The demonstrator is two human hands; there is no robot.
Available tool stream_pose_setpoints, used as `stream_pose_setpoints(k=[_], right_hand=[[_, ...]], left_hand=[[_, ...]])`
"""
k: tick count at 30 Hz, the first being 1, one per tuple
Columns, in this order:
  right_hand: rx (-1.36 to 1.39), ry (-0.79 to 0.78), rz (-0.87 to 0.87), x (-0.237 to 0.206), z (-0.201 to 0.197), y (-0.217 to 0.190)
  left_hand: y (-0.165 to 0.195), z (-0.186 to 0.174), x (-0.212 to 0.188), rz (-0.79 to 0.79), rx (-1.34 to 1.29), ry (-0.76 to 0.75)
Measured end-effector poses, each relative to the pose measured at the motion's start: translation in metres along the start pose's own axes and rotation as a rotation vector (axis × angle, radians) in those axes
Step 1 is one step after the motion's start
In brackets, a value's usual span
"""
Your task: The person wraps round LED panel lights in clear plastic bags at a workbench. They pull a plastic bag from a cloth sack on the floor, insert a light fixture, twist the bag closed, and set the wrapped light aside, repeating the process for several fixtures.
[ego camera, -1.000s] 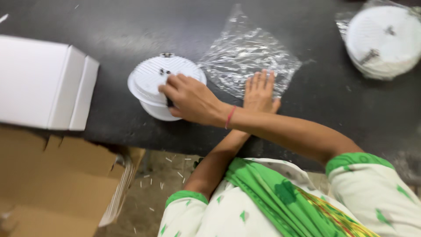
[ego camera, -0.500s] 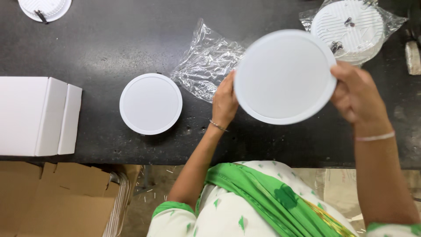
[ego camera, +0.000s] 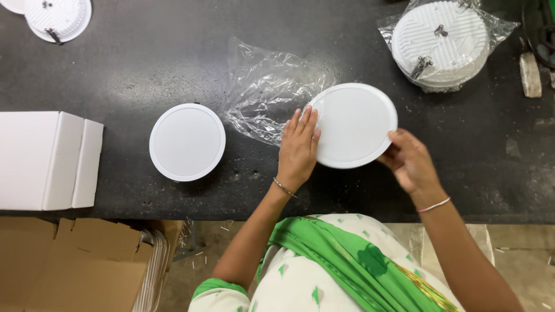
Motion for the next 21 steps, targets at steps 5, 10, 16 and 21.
stream_pose_setpoints(k=[5, 10, 16, 21], right_hand=[[-0.036, -0.025, 0.125, 0.005, 0.015, 0.018], [0.066, 0.008, 0.014, 0.009, 0.018, 0.019], [0.044, -0.066, 0.019, 0.002, 0.017, 0.018], [0.104, -0.027, -0.042, -0.001, 0.02, 0.015]], left_hand=[[-0.002, 0.002, 0.005, -0.026, 0.002, -0.029], [0.006, 0.002, -0.002, -0.116, -0.102, -0.107], [0.03, 0.015, 0.01, 0.021, -0.072, -0.059], [0.035, 0.016, 0.014, -0.066, -0.171, -0.083]])
Point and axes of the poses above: each hand's wrist, its own x-axis towards the middle knuckle, its own z-axis out of the palm, y = z × x, the point moved 1 cm from there along x, towards the middle knuckle, and after that the axes turned 12 degrees about z, right-handed, at the moved point
